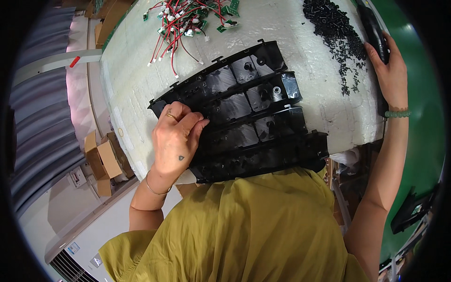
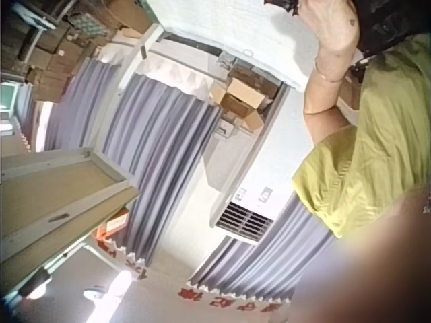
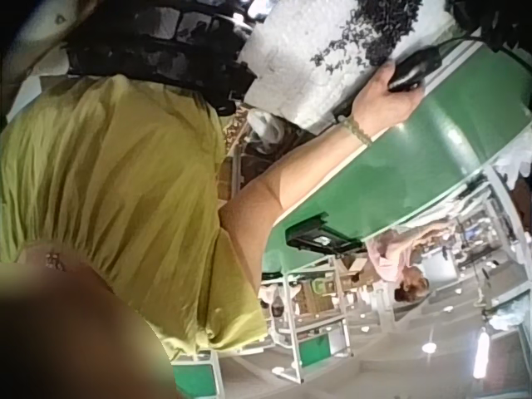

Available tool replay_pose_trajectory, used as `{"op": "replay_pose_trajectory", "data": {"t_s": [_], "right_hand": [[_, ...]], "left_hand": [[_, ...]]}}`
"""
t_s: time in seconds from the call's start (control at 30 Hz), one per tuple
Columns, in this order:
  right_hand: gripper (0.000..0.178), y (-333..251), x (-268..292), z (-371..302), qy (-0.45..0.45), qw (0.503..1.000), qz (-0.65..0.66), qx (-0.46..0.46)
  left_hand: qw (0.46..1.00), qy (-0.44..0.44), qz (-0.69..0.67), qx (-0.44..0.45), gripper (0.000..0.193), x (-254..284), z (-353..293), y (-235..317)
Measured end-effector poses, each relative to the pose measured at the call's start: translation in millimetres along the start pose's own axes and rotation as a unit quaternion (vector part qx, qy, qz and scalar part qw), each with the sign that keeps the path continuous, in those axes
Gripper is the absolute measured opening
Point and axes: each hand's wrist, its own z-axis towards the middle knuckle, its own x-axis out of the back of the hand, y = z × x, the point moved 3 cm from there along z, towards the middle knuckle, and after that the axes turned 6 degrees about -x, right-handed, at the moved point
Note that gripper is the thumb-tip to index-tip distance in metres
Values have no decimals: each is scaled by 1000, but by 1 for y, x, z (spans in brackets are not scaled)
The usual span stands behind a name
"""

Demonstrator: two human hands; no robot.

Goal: Assembling electronic components by installing circuit boards and wires into plastic housings.

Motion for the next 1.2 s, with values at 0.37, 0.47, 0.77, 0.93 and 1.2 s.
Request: {"op": "replay_pose_trajectory", "data": {"t_s": [0.37,0.47,0.77,0.93,1.2], "right_hand": [[52,-13,6,-4,13,1000,-4,24],[53,-17,4,-8,31,999,-2,22],[51,-22,9,-7,40,999,-12,18],[52,-18,9,-8,40,999,-17,5],[52,-15,8,-10,38,999,-2,19]], "left_hand": [[977,42,-187,-91,7,36,81,1],[957,25,-202,-205,10,1,140,15],[955,49,-159,-246,16,-75,242,44],[945,44,-166,-278,12,-79,247,49],[948,38,-223,-223,16,-43,218,43]]}}
